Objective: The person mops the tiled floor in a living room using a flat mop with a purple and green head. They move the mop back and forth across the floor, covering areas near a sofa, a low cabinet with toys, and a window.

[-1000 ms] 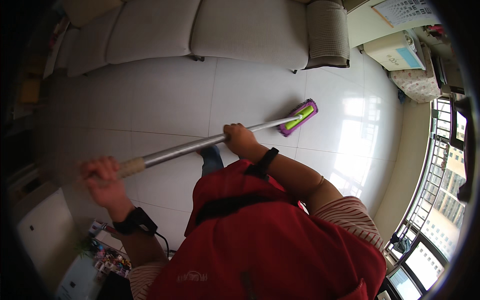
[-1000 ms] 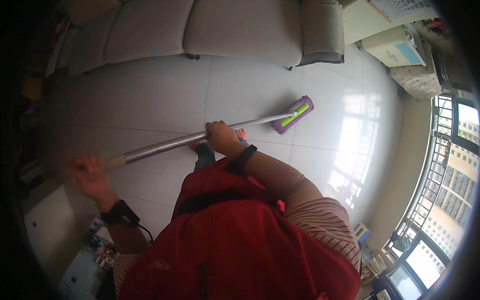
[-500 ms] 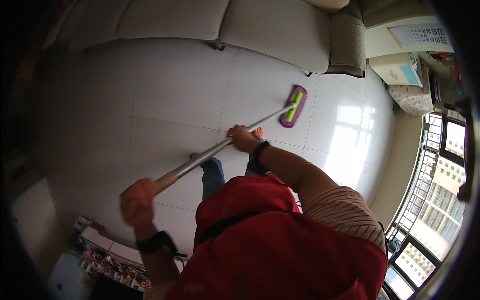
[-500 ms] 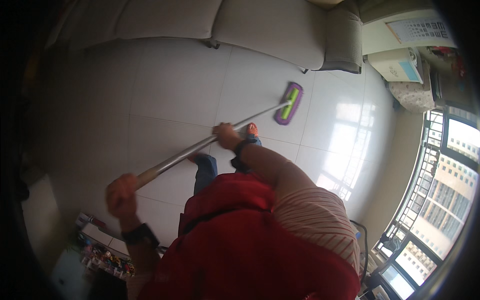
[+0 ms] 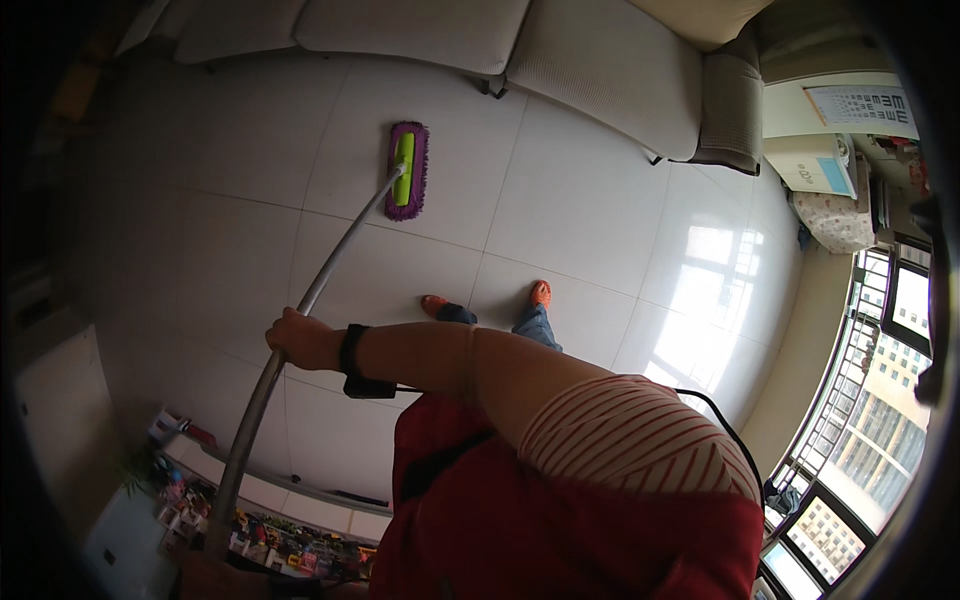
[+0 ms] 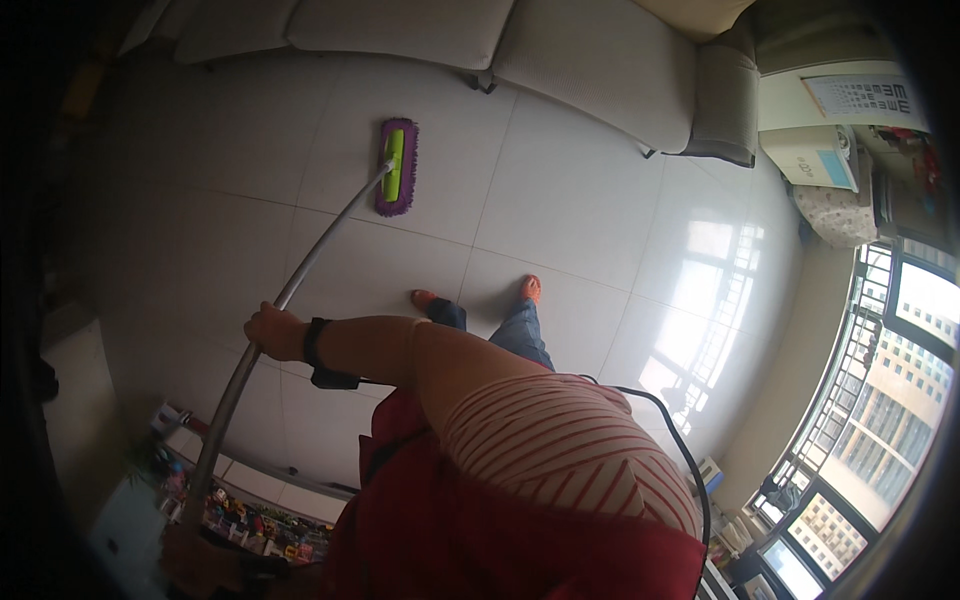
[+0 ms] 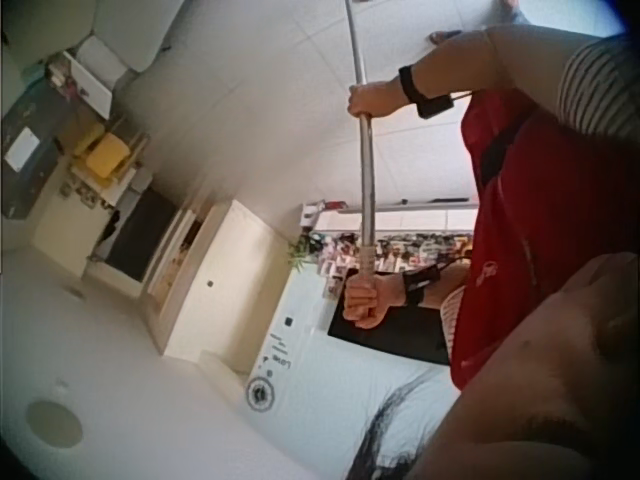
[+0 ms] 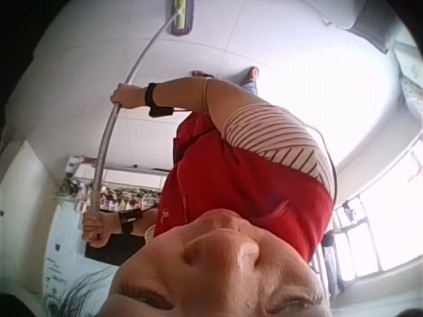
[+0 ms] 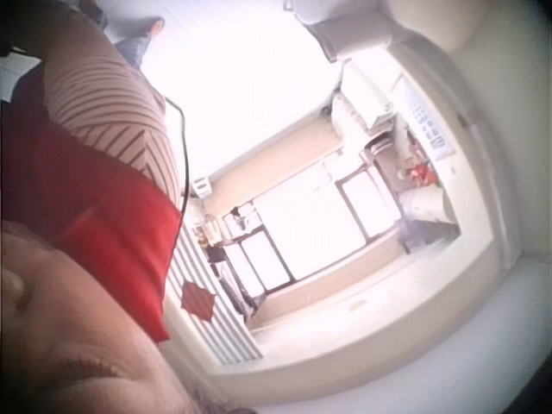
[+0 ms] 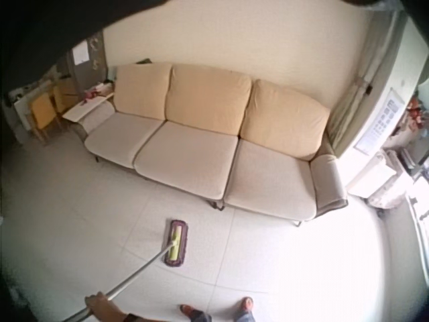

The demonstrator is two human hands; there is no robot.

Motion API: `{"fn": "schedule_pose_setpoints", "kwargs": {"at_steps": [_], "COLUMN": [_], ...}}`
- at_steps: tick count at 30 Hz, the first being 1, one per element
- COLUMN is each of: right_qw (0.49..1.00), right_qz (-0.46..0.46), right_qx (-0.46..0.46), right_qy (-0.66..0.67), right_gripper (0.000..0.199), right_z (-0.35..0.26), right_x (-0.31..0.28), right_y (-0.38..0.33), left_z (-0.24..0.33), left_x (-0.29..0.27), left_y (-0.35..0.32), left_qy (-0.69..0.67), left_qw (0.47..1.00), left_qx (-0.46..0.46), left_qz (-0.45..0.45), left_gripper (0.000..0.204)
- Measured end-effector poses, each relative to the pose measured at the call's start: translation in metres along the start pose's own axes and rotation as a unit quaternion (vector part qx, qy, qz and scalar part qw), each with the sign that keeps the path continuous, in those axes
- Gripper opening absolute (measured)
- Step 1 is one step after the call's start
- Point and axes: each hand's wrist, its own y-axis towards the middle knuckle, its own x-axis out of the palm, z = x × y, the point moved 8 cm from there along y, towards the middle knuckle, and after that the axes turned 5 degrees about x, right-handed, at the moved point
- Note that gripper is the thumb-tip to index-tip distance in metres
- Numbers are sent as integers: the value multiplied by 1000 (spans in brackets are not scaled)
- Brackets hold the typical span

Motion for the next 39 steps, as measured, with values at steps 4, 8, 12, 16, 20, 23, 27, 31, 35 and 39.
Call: {"fn": "schedule_pose_setpoints", "kwargs": {"at_steps": [4,8,12,16,20,23,27,31,35,39], "right_qw": [999,992,978,925,852,817,844,874,922,957], "right_qz": [-6,17,92,258,328,345,359,329,227,73], "right_qx": [43,83,168,247,388,437,386,352,310,257], "right_qy": [-16,-97,-77,-130,-124,-148,-97,-59,-53,-115], "right_gripper": [8,17,12,13,6,10,28,29,26,21], "right_z": [-1,35,127,219,299,341,371,380,354,271], "right_x": [-8,-42,-108,-201,-273,-314,-347,-354,-322,-223], "right_y": [-5,-43,-118,-234,-367,-424,-415,-350,-236,-88], "left_z": [-19,-64,-136,-202,-231,-246,-267,-268,-264,-223], "left_x": [2,76,219,377,501,571,618,618,564,425], "left_y": [19,23,-34,-162,-305,-369,-369,-317,-219,-80], "left_qy": [-37,-73,-190,-245,-189,-184,-172,-234,-219,-152], "left_qw": [997,964,856,725,611,571,590,649,739,852], "left_qx": [4,-25,-99,-265,-314,-322,-343,-298,-256,-152], "left_qz": [-69,-255,-470,-586,-701,-732,-711,-659,-584,-478], "left_gripper": [14,13,13,12,13,20,18,19,15,23]}}
